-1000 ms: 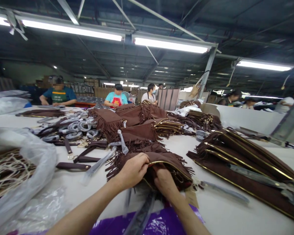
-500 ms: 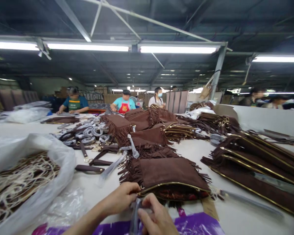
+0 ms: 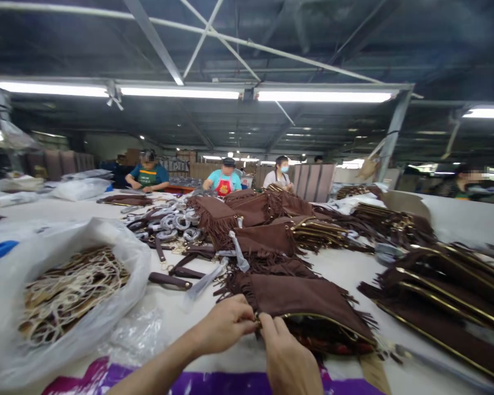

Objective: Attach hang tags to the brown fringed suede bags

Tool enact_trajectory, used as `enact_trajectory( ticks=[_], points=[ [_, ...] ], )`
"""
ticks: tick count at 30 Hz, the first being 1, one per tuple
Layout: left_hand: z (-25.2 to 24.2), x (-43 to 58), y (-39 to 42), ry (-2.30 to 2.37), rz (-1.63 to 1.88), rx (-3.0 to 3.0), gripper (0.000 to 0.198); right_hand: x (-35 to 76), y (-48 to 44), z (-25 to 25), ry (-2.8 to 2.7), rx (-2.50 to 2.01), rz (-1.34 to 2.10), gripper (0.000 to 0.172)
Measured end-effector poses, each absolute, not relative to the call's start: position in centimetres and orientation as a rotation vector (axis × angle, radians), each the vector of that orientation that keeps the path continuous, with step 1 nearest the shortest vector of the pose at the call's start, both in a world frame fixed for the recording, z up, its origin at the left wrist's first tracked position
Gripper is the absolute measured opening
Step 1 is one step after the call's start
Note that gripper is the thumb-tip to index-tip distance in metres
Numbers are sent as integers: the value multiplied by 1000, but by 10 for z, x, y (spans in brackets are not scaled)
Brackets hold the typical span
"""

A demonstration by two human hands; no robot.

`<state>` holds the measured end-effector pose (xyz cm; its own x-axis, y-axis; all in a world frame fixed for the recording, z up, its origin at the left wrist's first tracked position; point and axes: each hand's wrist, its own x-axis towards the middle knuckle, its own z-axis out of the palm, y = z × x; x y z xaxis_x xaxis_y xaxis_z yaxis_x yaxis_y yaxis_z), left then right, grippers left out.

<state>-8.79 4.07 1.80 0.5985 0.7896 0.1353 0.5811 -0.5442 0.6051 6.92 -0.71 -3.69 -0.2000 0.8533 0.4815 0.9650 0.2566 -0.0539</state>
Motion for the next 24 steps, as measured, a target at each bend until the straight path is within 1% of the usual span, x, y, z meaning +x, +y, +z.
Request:
enact_trajectory(
  ticks=[3, 5, 8, 11, 14, 15, 16, 19, 20, 21, 22, 24],
  points=[
    [22, -95, 47, 1101, 588, 2308, 18, 91, -1, -7, -2078, -1795, -166, 20],
    [21, -103, 56, 1138, 603, 2327, 21, 126, 7, 6, -1959, -1956, -126, 11],
    [13, -112, 70, 1176, 580, 2352, 26, 195, 15, 10, -1772, -2189, -202, 7],
    [2, -108, 78, 1170, 549, 2367, 27, 245, 14, 1, -1771, -2256, -217, 5],
    [-2, -100, 79, 1224, 611, 2388, 29, 254, 6, -9, -1813, -2281, -262, 9],
    [-1, -99, 78, 1228, 624, 2392, 30, 249, 4, -10, -1824, -2272, -300, 13],
    [1, -98, 78, 1216, 630, 2393, 30, 242, 2, -12, -1846, -2234, -354, 20],
    [10, -98, 73, 1124, 649, 2359, 29, 217, 1, -14, -1970, -1976, -526, 52],
    [13, -97, 71, 1088, 664, 2339, 29, 208, 3, -15, -2011, -1889, -561, 60],
    [16, -97, 69, 1051, 675, 2320, 29, 200, 6, -15, -2047, -1826, -574, 63],
    [17, -96, 67, 1015, 683, 2305, 30, 192, 9, -16, -2082, -1797, -560, 61],
    [17, -95, 65, 959, 683, 2292, 32, 180, 16, -15, -2155, -1792, -515, 51]
  ],
)
